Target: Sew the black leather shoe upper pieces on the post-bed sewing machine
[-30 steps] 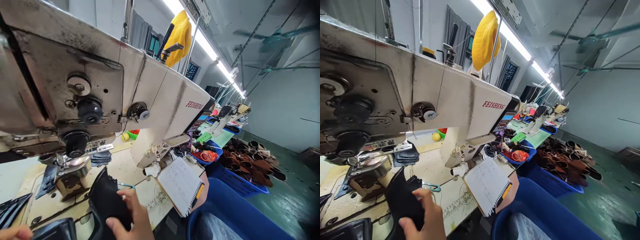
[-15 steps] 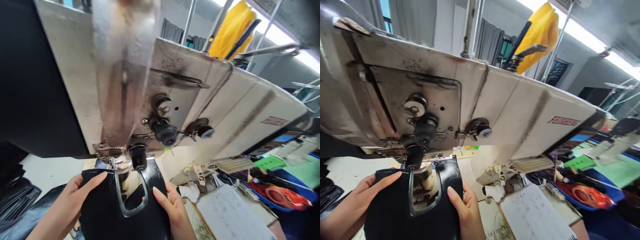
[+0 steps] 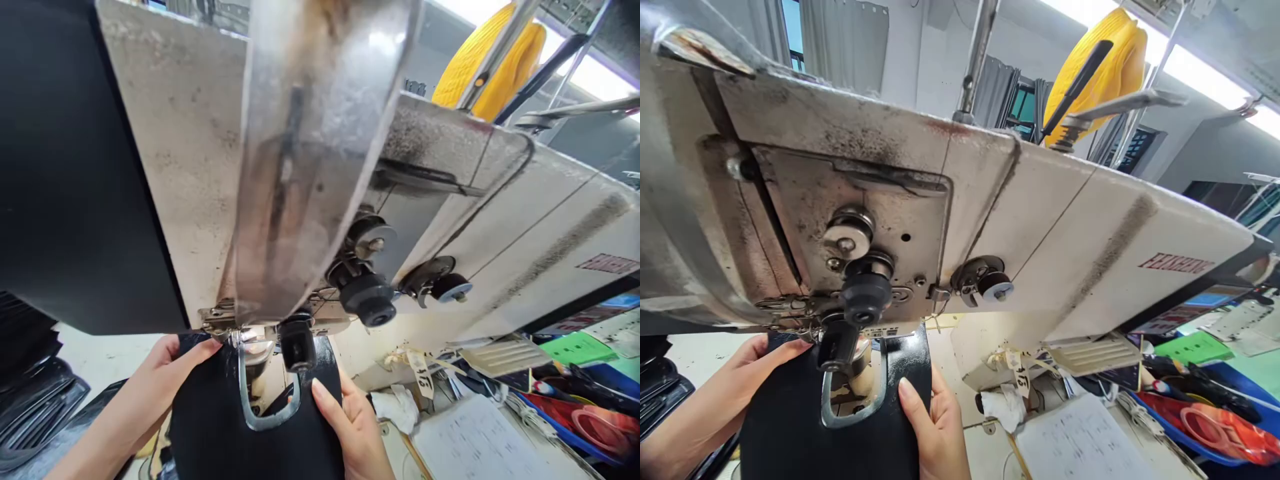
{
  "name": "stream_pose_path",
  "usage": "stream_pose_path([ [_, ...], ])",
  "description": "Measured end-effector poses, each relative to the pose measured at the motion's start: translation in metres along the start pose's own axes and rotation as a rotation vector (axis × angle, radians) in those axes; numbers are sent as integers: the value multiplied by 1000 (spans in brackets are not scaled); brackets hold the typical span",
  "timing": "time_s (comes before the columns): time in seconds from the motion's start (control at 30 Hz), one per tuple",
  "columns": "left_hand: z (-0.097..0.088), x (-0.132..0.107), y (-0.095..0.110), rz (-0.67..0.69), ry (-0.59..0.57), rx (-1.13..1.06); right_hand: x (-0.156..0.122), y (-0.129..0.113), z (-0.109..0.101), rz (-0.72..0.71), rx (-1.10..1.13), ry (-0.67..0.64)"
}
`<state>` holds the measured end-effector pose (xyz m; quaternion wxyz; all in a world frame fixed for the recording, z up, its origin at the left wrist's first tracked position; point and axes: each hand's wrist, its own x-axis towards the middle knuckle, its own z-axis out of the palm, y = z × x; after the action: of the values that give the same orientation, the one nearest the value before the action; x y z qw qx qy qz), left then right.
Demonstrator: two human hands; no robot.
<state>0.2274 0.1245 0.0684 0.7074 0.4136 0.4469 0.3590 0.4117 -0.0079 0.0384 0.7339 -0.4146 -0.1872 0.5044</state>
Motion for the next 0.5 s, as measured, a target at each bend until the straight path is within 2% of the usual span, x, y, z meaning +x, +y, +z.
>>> stream_pose_path([
  [0.23, -6, 6, -4, 7, 0, 17, -8, 3, -4, -84, -67, 0],
  [0.4, 4, -1, 4, 33, -10, 10, -12, 4, -4, -91, -142, 21],
  [0.5, 9, -13, -5, 25, -28, -5, -11, 1, -2, -58, -126, -1],
])
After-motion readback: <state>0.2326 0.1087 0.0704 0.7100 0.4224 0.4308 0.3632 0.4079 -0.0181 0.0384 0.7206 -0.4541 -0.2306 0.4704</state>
